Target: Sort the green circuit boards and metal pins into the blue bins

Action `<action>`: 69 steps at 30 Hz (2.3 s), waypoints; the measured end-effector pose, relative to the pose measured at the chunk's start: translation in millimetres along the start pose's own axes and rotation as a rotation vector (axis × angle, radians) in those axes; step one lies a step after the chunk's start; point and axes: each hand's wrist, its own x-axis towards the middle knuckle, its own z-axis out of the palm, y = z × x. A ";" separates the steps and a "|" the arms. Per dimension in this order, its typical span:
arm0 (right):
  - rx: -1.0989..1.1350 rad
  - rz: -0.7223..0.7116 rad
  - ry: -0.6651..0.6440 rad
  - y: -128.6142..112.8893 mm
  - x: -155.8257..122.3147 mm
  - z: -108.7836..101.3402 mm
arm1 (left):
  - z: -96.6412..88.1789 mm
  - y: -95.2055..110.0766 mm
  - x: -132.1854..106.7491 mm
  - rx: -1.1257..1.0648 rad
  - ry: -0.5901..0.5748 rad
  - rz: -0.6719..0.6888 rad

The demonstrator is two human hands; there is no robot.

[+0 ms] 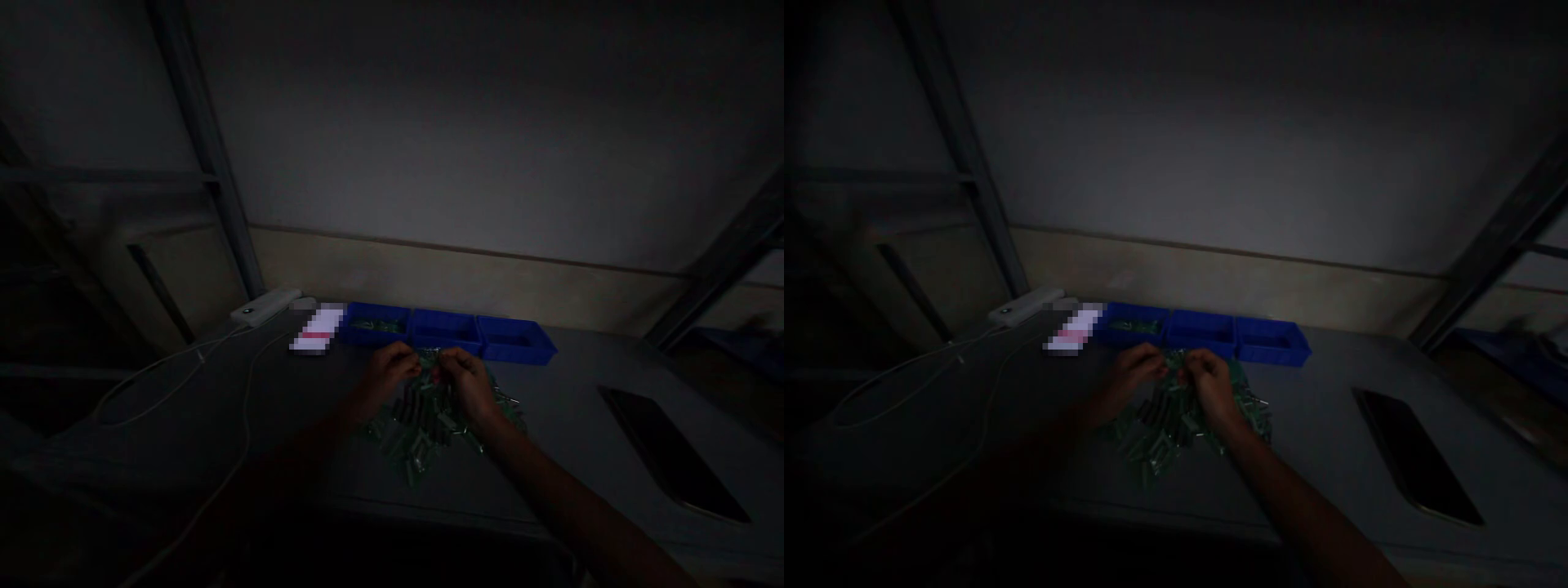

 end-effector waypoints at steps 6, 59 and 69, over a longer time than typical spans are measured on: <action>-0.006 0.009 0.056 9.1 1.0 0.9 | -1.8 2.2 -1.8 0.228 0.042 0.090; -0.362 -0.228 -0.119 4.7 -2.2 -3.1 | -9.0 8.3 -3.3 0.568 0.004 0.303; -0.680 -0.771 -0.038 -4.5 1.7 -17.2 | -14.8 -1.8 9.6 -0.101 -0.060 -0.148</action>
